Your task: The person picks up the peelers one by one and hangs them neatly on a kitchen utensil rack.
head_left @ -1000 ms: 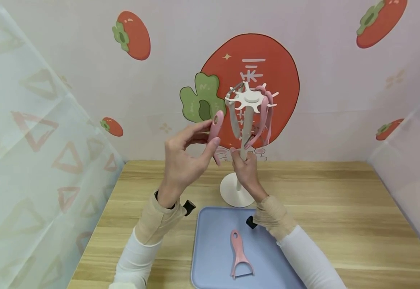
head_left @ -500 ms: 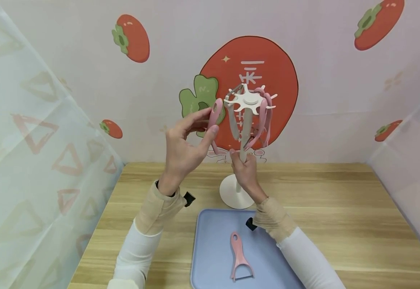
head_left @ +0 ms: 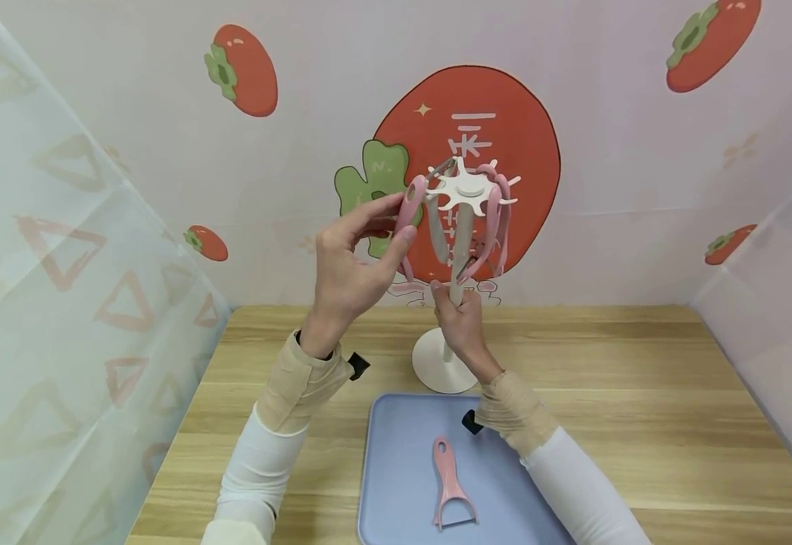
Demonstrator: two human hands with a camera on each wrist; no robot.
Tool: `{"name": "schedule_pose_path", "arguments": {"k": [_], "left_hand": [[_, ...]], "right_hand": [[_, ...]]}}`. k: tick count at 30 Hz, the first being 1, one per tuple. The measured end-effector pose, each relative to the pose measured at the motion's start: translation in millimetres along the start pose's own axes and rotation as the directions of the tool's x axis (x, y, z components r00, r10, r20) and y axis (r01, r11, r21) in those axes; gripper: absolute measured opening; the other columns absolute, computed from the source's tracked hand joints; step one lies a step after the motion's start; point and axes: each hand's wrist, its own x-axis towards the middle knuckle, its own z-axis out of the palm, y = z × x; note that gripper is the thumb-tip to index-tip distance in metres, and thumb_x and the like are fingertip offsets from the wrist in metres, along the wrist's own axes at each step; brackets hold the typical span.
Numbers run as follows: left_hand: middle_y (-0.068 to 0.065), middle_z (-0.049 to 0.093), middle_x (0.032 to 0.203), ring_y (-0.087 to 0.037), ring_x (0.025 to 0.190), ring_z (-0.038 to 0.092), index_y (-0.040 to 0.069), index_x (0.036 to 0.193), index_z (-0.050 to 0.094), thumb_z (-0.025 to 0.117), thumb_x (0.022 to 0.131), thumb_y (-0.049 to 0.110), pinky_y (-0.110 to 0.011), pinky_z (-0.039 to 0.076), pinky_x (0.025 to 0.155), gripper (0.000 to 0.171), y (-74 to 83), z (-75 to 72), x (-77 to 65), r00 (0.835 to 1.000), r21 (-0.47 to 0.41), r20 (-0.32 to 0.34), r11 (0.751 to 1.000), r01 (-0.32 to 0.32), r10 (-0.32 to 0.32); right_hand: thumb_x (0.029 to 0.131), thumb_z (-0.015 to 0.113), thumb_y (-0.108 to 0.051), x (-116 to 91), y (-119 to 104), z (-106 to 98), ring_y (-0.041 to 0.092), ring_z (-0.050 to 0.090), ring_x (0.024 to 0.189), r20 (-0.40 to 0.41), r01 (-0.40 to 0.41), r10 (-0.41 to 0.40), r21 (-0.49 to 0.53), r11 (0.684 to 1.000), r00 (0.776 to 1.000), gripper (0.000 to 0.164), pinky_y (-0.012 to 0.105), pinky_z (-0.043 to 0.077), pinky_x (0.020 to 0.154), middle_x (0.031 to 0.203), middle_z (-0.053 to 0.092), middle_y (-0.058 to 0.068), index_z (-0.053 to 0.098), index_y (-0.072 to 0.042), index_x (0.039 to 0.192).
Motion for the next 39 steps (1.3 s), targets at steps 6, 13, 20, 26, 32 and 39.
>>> {"name": "schedule_pose_path", "arguments": {"k": [6, 13, 20, 26, 32, 39], "left_hand": [[-0.017, 0.076, 0.111, -0.027, 0.091, 0.075, -0.006, 0.124, 0.071, 0.077, 0.088, 0.005, -0.040, 0.060, 0.078, 0.038, -2.0, 3.4, -1.1, 1.000, 0.015, 0.009, 1.000, 0.016, -0.016], [-0.018, 0.076, 0.111, -0.027, 0.091, 0.075, -0.006, 0.124, 0.071, 0.078, 0.088, 0.005, -0.042, 0.061, 0.077, 0.038, -5.8, 4.9, -3.6, 1.000, 0.005, 0.013, 1.000, 0.011, -0.011], [-0.010, 0.076, 0.114, -0.019, 0.093, 0.075, 0.000, 0.126, 0.072, 0.077, 0.090, 0.015, -0.035, 0.060, 0.078, 0.039, -6.1, 6.3, -2.3, 0.999, -0.009, 0.033, 1.000, 0.000, 0.000], [-0.010, 0.076, 0.115, -0.018, 0.095, 0.074, 0.000, 0.126, 0.071, 0.077, 0.091, 0.016, -0.034, 0.061, 0.079, 0.039, -6.6, 9.1, -0.4, 0.998, -0.010, 0.055, 1.000, 0.002, -0.002], [-0.014, 0.075, 0.114, -0.024, 0.095, 0.075, -0.002, 0.126, 0.070, 0.078, 0.088, 0.011, -0.038, 0.061, 0.078, 0.041, -6.4, 12.3, 0.8, 0.998, -0.039, 0.065, 0.999, 0.010, -0.007], [-0.014, 0.075, 0.114, -0.022, 0.094, 0.075, -0.003, 0.127, 0.069, 0.077, 0.090, 0.011, -0.035, 0.061, 0.079, 0.040, -6.7, 15.0, 0.1, 0.997, -0.048, 0.073, 0.999, 0.019, -0.016]], "right_hand": [[0.104, 0.058, -0.018, -1, 4, 1, 0.005, 0.030, 0.037, -0.004, 0.030, -0.030, 0.020, 0.999, 1.000, 0.059, 0.022, 0.020, 0.038, 0.043, 0.035, -0.006, 0.041, 0.000, 0.052], [0.105, 0.058, -0.020, -3, 7, 1, 0.004, 0.027, 0.036, 0.005, 0.054, -0.054, 0.028, 0.998, 0.999, 0.059, 0.023, 0.017, 0.037, 0.042, 0.034, -0.008, 0.040, -0.003, 0.051], [0.105, 0.058, -0.017, -3, 7, 0, 0.005, 0.027, 0.037, 0.005, 0.063, -0.063, 0.011, 0.998, 0.998, 0.057, 0.023, 0.017, 0.037, 0.043, 0.033, -0.006, 0.040, -0.002, 0.052], [0.104, 0.058, -0.017, -1, 4, 0, 0.006, 0.031, 0.038, -0.004, 0.052, -0.053, -0.015, 0.999, 0.999, 0.055, 0.022, 0.021, 0.038, 0.045, 0.036, -0.005, 0.042, 0.001, 0.055], [0.104, 0.057, -0.009, 0, 2, -1, 0.005, 0.031, 0.037, 0.003, 0.048, -0.048, 0.002, 0.999, 0.999, 0.053, 0.022, 0.021, 0.039, 0.044, 0.036, -0.006, 0.042, 0.001, 0.054], [0.104, 0.057, -0.013, 2, 3, 0, 0.004, 0.030, 0.038, -0.004, 0.061, -0.061, -0.006, 0.998, 0.998, 0.056, 0.021, 0.020, 0.038, 0.043, 0.035, -0.006, 0.040, 0.001, 0.053]]}}
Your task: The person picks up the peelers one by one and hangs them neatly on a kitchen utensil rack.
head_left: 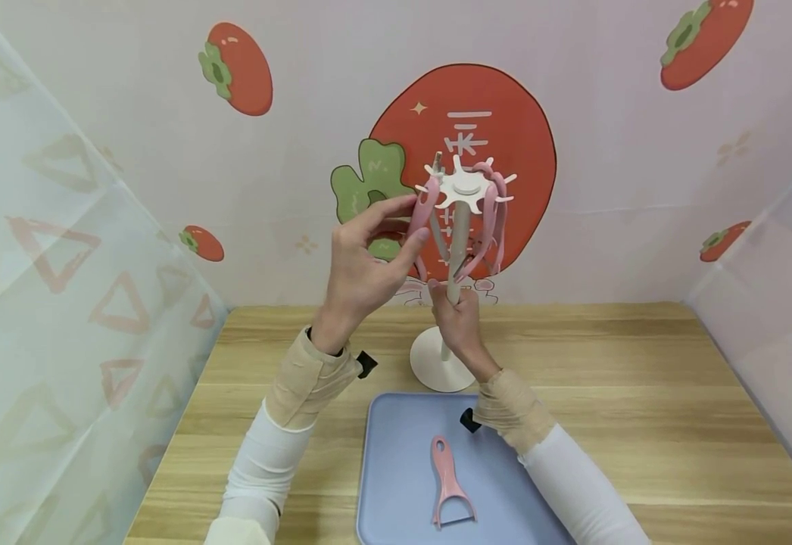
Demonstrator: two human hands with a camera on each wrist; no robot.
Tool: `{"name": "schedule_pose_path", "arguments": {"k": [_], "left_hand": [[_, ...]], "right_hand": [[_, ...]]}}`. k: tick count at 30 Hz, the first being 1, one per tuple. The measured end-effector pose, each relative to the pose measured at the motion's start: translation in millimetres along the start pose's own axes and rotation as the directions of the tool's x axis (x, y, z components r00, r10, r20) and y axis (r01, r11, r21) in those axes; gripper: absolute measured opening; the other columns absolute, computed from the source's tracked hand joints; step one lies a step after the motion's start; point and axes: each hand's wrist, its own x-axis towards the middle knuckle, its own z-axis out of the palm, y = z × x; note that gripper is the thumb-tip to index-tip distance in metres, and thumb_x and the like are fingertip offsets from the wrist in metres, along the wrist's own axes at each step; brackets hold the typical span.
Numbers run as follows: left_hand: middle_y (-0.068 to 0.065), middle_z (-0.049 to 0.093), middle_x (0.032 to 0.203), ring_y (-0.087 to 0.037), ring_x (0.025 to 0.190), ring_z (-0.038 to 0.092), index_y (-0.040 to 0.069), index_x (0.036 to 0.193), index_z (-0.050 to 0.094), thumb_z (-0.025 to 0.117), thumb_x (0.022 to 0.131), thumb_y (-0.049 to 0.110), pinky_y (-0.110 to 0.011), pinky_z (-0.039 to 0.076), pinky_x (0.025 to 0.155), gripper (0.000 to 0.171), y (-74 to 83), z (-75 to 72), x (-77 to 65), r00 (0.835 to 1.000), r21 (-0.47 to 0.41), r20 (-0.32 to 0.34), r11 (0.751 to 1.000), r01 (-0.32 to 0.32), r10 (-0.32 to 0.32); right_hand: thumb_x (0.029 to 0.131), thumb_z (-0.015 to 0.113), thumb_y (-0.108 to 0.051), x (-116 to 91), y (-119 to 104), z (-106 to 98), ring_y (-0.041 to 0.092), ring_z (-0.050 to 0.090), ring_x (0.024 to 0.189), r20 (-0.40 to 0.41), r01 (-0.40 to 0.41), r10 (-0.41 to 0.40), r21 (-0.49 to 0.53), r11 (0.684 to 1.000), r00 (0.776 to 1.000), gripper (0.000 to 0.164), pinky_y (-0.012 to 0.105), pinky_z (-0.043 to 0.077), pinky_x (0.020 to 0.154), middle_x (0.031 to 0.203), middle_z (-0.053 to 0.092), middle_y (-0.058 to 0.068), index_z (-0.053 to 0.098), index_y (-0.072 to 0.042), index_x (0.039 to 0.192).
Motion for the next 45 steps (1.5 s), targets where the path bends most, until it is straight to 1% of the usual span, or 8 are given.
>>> {"name": "schedule_pose_path", "arguments": {"k": [8, 13, 19, 23, 27, 30, 37, 45], "left_hand": [[-0.015, 0.076, 0.111, -0.020, 0.093, 0.075, -0.004, 0.126, 0.068, 0.076, 0.091, 0.014, -0.033, 0.062, 0.078, 0.040, -1.2, 4.8, 1.0, 1.000, -0.022, 0.002, 1.000, -0.007, 0.007], [-0.014, 0.076, 0.112, -0.019, 0.096, 0.075, -0.003, 0.127, 0.068, 0.075, 0.092, 0.015, -0.033, 0.061, 0.080, 0.041, -2.0, 5.1, -1.9, 1.000, -0.021, 0.006, 1.000, 0.007, -0.007], [-0.014, 0.076, 0.112, -0.023, 0.098, 0.075, -0.002, 0.129, 0.067, 0.077, 0.091, 0.012, -0.035, 0.061, 0.082, 0.042, -3.1, 6.0, -5.5, 0.999, -0.018, 0.006, 0.999, 0.032, -0.031], [-0.016, 0.076, 0.110, -0.025, 0.097, 0.075, -0.002, 0.129, 0.067, 0.077, 0.090, 0.010, -0.038, 0.061, 0.082, 0.042, -4.7, 7.1, -7.4, 1.000, -0.025, 0.003, 0.999, 0.031, -0.031], [-0.014, 0.076, 0.110, -0.023, 0.098, 0.074, -0.002, 0.127, 0.068, 0.077, 0.090, 0.012, -0.037, 0.061, 0.080, 0.040, -6.1, 8.0, -7.5, 1.000, -0.010, 0.007, 1.000, 0.019, -0.019], [-0.011, 0.076, 0.110, -0.019, 0.098, 0.074, -0.001, 0.125, 0.069, 0.076, 0.091, 0.014, -0.035, 0.060, 0.077, 0.038, -6.9, 8.1, -6.8, 1.000, 0.004, 0.009, 1.000, 0.012, -0.012], [-0.011, 0.076, 0.109, -0.017, 0.097, 0.074, -0.001, 0.123, 0.069, 0.075, 0.092, 0.017, -0.035, 0.061, 0.077, 0.037, -8.6, 7.4, -7.1, 1.000, 0.007, 0.017, 1.000, 0.010, -0.010], [-0.010, 0.076, 0.109, -0.019, 0.097, 0.074, 0.001, 0.125, 0.069, 0.074, 0.094, 0.017, -0.037, 0.060, 0.078, 0.035, -13.4, 5.6, -13.7, 0.999, 0.037, 0.031, 0.999, 0.037, -0.038]], "right_hand": [[0.104, 0.056, -0.015, 2, 0, -1, 0.005, 0.029, 0.039, -0.002, 0.004, -0.004, -0.017, 1.000, 1.000, 0.056, 0.022, 0.020, 0.039, 0.045, 0.034, -0.006, 0.042, 0.002, 0.053], [0.105, 0.055, -0.015, 1, 1, -2, 0.008, 0.029, 0.040, 0.014, -0.007, 0.007, -0.032, 0.999, 1.000, 0.054, 0.024, 0.020, 0.040, 0.046, 0.035, -0.005, 0.045, 0.001, 0.054], [0.104, 0.057, -0.009, 0, -1, -1, 0.004, 0.029, 0.040, 0.005, -0.041, 0.041, -0.033, 0.999, 0.999, 0.055, 0.022, 0.020, 0.041, 0.045, 0.035, -0.008, 0.045, 0.003, 0.052], [0.103, 0.055, -0.004, -1, -16, 0, 0.003, 0.030, 0.041, 0.017, -0.020, 0.021, -0.016, 1.000, 1.000, 0.052, 0.021, 0.021, 0.042, 0.046, 0.036, -0.009, 0.044, 0.004, 0.053], [0.103, 0.055, -0.003, -1, -29, 1, 0.003, 0.032, 0.041, 0.022, -0.017, 0.017, -0.002, 1.000, 1.000, 0.048, 0.021, 0.023, 0.041, 0.047, 0.038, -0.009, 0.046, 0.003, 0.056], [0.102, 0.055, -0.002, -2, -27, 1, 0.003, 0.033, 0.041, 0.020, -0.023, 0.023, 0.012, 1.000, 1.000, 0.047, 0.021, 0.024, 0.040, 0.047, 0.038, -0.010, 0.046, 0.003, 0.057], [0.103, 0.056, -0.003, -1, -4, 1, 0.003, 0.030, 0.040, -0.007, -0.041, 0.041, 0.015, 0.999, 0.999, 0.051, 0.020, 0.021, 0.040, 0.045, 0.035, -0.011, 0.043, 0.003, 0.054], [0.103, 0.057, -0.008, -1, 1, 1, 0.004, 0.031, 0.039, -0.010, -0.045, 0.045, 0.011, 0.999, 0.999, 0.050, 0.021, 0.021, 0.040, 0.045, 0.035, -0.009, 0.044, 0.002, 0.056]]}}
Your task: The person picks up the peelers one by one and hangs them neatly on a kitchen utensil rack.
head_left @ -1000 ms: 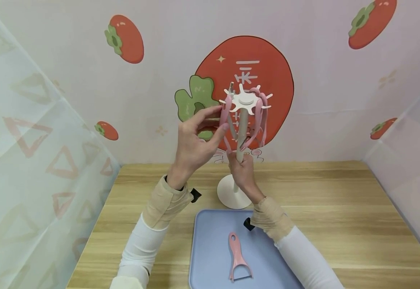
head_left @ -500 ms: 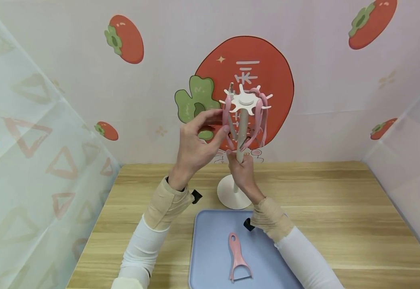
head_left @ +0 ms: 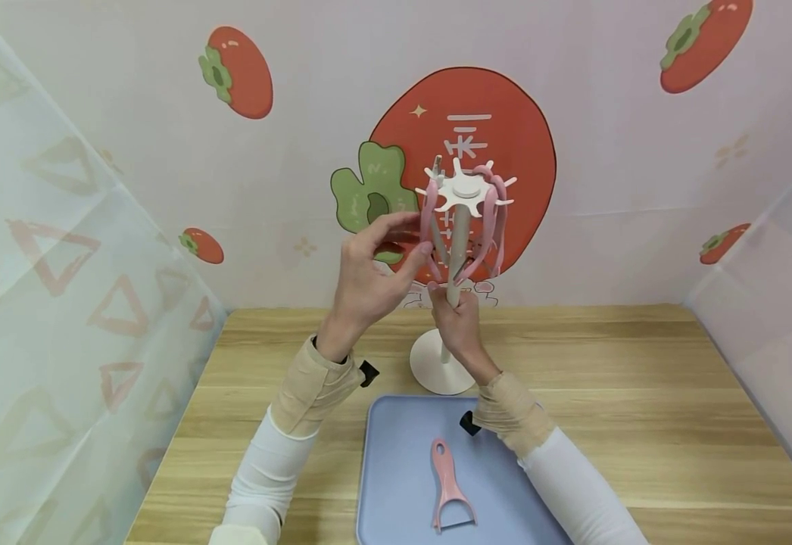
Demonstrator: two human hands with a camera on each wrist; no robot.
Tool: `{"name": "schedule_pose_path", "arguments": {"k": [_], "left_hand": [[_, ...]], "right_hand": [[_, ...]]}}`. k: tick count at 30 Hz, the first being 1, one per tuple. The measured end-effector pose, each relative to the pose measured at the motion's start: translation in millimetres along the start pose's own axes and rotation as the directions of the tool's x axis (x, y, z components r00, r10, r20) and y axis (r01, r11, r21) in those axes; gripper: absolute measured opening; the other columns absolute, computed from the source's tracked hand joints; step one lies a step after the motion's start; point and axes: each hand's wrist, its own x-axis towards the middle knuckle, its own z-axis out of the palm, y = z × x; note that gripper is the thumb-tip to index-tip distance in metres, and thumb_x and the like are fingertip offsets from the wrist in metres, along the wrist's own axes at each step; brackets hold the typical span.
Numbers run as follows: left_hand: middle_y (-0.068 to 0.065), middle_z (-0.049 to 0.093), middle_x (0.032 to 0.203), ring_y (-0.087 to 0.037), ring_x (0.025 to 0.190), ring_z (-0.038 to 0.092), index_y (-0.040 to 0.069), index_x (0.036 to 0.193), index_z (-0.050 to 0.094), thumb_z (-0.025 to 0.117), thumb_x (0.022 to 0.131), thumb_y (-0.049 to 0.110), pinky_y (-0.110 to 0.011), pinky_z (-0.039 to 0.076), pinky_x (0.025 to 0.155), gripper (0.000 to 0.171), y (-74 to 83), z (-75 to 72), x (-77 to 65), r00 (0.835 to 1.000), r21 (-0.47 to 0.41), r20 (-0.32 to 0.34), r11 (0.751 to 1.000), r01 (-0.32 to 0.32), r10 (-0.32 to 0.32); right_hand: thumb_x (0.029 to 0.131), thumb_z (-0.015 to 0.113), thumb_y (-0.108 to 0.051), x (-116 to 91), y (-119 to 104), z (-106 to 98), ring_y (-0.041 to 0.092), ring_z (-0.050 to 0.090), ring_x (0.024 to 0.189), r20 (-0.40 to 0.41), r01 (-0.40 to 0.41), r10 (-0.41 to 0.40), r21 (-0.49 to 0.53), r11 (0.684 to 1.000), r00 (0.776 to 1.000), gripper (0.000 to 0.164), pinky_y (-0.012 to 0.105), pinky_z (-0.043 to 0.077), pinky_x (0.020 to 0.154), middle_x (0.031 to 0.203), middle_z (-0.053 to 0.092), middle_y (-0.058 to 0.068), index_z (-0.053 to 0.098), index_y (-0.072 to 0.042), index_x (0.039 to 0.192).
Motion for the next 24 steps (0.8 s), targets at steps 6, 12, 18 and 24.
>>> {"name": "schedule_pose_path", "arguments": {"k": [6, 12, 18, 24], "left_hand": [[-0.010, 0.076, 0.111, -0.020, 0.098, 0.073, 0.000, 0.125, 0.069, 0.072, 0.095, 0.015, -0.037, 0.058, 0.077, 0.033, -0.6, -1.5, -4.6, 0.999, 0.029, -0.049, 0.999, 0.024, -0.022], [-0.015, 0.075, 0.111, -0.024, 0.098, 0.072, -0.001, 0.125, 0.069, 0.072, 0.094, 0.012, -0.042, 0.057, 0.077, 0.033, 3.2, -3.5, -12.8, 0.997, 0.031, -0.067, 0.999, 0.042, -0.040], [-0.010, 0.075, 0.113, -0.020, 0.100, 0.071, 0.002, 0.124, 0.069, 0.070, 0.096, 0.016, -0.040, 0.057, 0.082, 0.032, 6.1, -4.4, -27.9, 0.996, 0.030, -0.029, 0.996, 0.079, -0.079], [-0.008, 0.074, 0.114, -0.021, 0.101, 0.071, 0.003, 0.124, 0.070, 0.069, 0.097, 0.020, -0.038, 0.056, 0.083, 0.032, 5.5, -2.2, -47.0, 0.994, 0.032, 0.003, 0.994, 0.106, -0.106]], "right_hand": [[0.103, 0.057, -0.010, 0, 1, -1, 0.005, 0.031, 0.039, 0.000, 0.003, -0.003, -0.006, 1.000, 1.000, 0.052, 0.022, 0.022, 0.040, 0.045, 0.036, -0.008, 0.045, 0.001, 0.055], [0.104, 0.059, -0.013, 1, 0, 0, 0.005, 0.031, 0.039, 0.000, 0.039, -0.039, 0.009, 0.999, 0.999, 0.054, 0.022, 0.022, 0.040, 0.045, 0.036, -0.007, 0.043, 0.000, 0.054], [0.103, 0.060, -0.013, 0, 0, 0, 0.005, 0.031, 0.039, -0.008, 0.046, -0.046, 0.020, 0.999, 0.999, 0.054, 0.022, 0.022, 0.040, 0.046, 0.036, -0.008, 0.042, 0.000, 0.054], [0.103, 0.060, -0.012, 0, 2, 0, 0.005, 0.031, 0.038, -0.007, 0.045, -0.045, 0.021, 0.999, 0.999, 0.055, 0.022, 0.022, 0.039, 0.045, 0.036, -0.007, 0.041, -0.001, 0.052]]}}
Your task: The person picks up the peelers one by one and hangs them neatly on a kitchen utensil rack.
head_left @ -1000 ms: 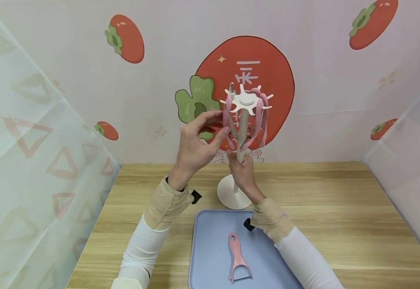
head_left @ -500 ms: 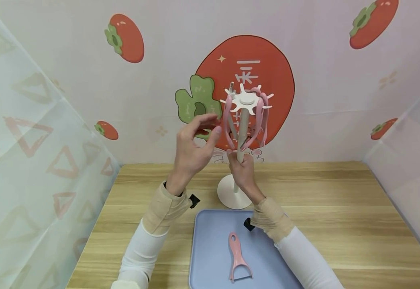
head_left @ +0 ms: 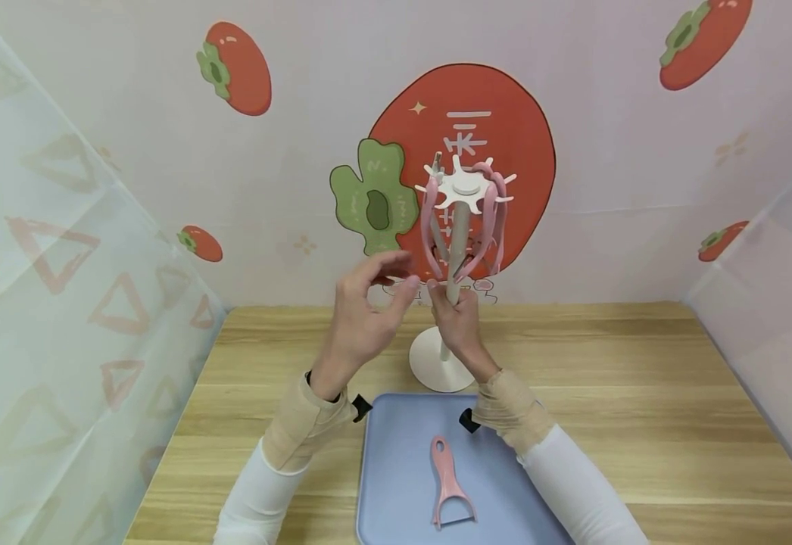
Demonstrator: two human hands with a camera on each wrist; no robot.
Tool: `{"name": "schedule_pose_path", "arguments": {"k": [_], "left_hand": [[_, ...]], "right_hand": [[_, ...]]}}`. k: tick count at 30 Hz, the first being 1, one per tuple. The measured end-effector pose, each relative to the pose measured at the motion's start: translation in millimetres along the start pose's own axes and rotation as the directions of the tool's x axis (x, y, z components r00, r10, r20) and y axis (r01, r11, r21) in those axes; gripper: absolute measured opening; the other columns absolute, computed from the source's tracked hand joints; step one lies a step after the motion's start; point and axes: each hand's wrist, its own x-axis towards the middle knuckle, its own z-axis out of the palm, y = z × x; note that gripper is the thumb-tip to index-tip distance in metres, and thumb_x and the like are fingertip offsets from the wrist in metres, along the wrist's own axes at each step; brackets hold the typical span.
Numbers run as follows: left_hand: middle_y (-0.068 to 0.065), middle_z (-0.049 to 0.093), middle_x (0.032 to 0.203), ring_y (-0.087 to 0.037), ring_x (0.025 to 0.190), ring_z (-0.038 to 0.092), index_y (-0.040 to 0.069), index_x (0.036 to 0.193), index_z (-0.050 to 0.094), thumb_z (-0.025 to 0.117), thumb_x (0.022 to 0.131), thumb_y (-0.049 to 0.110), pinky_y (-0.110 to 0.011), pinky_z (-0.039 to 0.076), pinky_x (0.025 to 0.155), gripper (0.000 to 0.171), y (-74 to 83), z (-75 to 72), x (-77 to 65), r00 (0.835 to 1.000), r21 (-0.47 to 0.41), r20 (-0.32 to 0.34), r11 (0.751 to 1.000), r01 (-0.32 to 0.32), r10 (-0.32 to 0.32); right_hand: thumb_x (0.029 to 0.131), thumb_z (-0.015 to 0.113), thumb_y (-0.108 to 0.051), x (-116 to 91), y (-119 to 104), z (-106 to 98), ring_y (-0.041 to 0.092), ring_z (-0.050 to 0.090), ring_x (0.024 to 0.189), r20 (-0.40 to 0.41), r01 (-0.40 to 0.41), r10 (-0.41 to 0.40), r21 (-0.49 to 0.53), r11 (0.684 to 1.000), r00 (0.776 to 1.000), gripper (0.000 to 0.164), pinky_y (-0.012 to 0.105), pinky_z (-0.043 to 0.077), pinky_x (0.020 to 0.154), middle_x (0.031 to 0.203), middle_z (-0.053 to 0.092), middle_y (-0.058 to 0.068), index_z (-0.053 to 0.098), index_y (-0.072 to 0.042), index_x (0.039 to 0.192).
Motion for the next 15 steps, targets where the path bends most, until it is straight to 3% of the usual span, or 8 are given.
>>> {"name": "schedule_pose_path", "arguments": {"k": [6, 8, 15], "left_hand": [[-0.011, 0.074, 0.115, -0.021, 0.100, 0.070, 0.005, 0.124, 0.070, 0.071, 0.096, 0.016, -0.045, 0.056, 0.085, 0.030, -4.2, 3.2, -12.5, 0.998, -0.023, 0.031, 0.998, 0.060, -0.059], [-0.011, 0.074, 0.114, -0.021, 0.100, 0.071, 0.005, 0.123, 0.070, 0.071, 0.095, 0.015, -0.043, 0.056, 0.085, 0.029, -4.6, 4.3, -15.3, 0.997, -0.026, 0.042, 0.997, 0.071, -0.070], [-0.003, 0.076, 0.103, -0.015, 0.094, 0.071, 0.006, 0.114, 0.074, 0.069, 0.097, 0.018, -0.036, 0.056, 0.081, 0.022, -7.5, 5.4, -25.1, 0.996, 0.000, 0.072, 0.999, 0.046, -0.046]], "right_hand": [[0.103, 0.059, -0.011, 1, -1, 1, 0.004, 0.031, 0.040, -0.003, -0.006, 0.006, 0.009, 1.000, 1.000, 0.053, 0.021, 0.022, 0.040, 0.047, 0.036, -0.009, 0.042, 0.001, 0.054], [0.103, 0.059, -0.011, 0, -1, 0, 0.004, 0.032, 0.040, -0.007, -0.016, 0.016, -0.004, 1.000, 1.000, 0.051, 0.022, 0.022, 0.041, 0.047, 0.036, -0.009, 0.043, 0.001, 0.055], [0.103, 0.060, -0.012, 0, -3, 0, 0.006, 0.031, 0.041, -0.010, -0.058, 0.058, -0.028, 0.998, 0.998, 0.050, 0.023, 0.022, 0.041, 0.047, 0.036, -0.007, 0.043, 0.000, 0.057]]}}
